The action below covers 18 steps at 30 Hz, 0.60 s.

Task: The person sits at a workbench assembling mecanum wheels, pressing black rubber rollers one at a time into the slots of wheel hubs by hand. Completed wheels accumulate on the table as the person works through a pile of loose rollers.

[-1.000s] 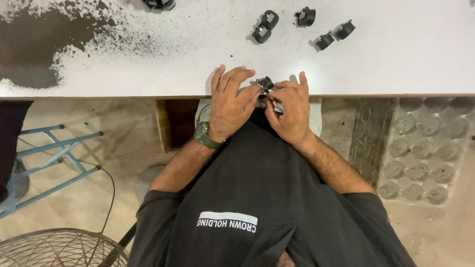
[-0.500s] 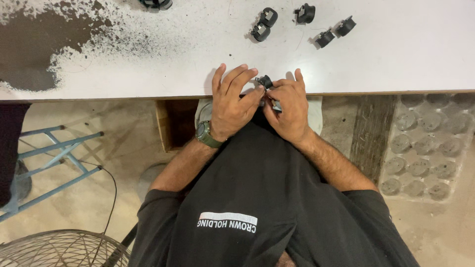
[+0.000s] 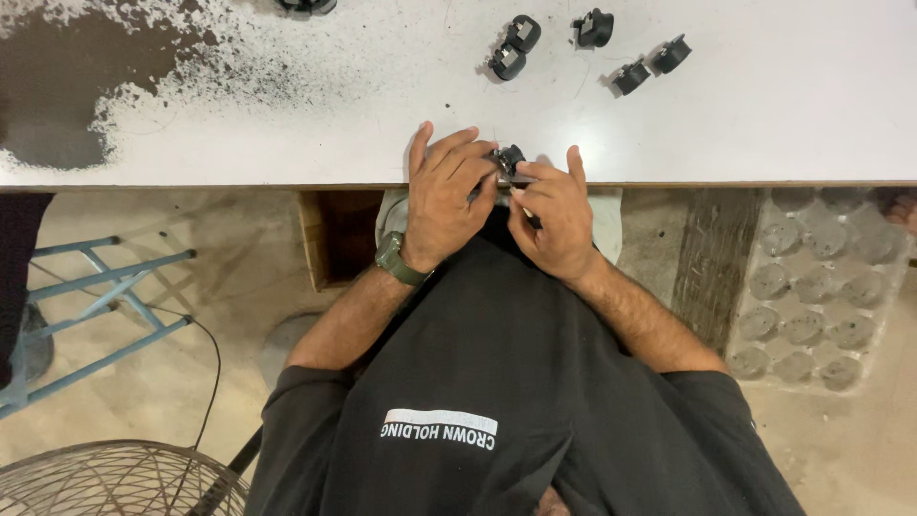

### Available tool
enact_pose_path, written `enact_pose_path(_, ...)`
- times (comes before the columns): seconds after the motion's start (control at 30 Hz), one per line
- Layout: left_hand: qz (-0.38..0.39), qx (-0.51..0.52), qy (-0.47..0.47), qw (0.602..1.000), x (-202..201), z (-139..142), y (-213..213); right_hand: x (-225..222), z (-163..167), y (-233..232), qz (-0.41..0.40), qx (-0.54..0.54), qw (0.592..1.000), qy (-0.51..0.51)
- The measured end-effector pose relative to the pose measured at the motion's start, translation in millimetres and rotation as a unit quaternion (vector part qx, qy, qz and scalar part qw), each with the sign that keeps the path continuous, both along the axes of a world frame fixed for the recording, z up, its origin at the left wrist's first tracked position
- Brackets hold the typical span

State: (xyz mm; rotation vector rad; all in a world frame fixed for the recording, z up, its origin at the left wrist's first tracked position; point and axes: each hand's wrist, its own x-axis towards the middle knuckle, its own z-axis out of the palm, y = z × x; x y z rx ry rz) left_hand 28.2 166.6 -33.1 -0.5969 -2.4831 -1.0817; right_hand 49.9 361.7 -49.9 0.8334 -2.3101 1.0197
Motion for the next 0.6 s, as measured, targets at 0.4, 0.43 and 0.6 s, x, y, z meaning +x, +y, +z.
enact_pose_path(0.4, -0.016, 0.000, -0.012, 1.000, -1.7, 4.8, -1.2, -3.8, 6.4, -11.0, -0.052, 0.022, 0.998, 0.010)
enact_pose_path(0.43, -0.020, -0.004, -0.010, 1.000, -1.7, 5.2, -1.8, -3.9, 7.0, -11.6, -0.054, 0.022, 0.998, 0.008)
enact_pose_path(0.6, -0.017, -0.005, -0.008, 1.000, -1.7, 6.6, -3.0, -9.4, 8.5, -10.7, -0.043, 0.019, 0.999, 0.002)
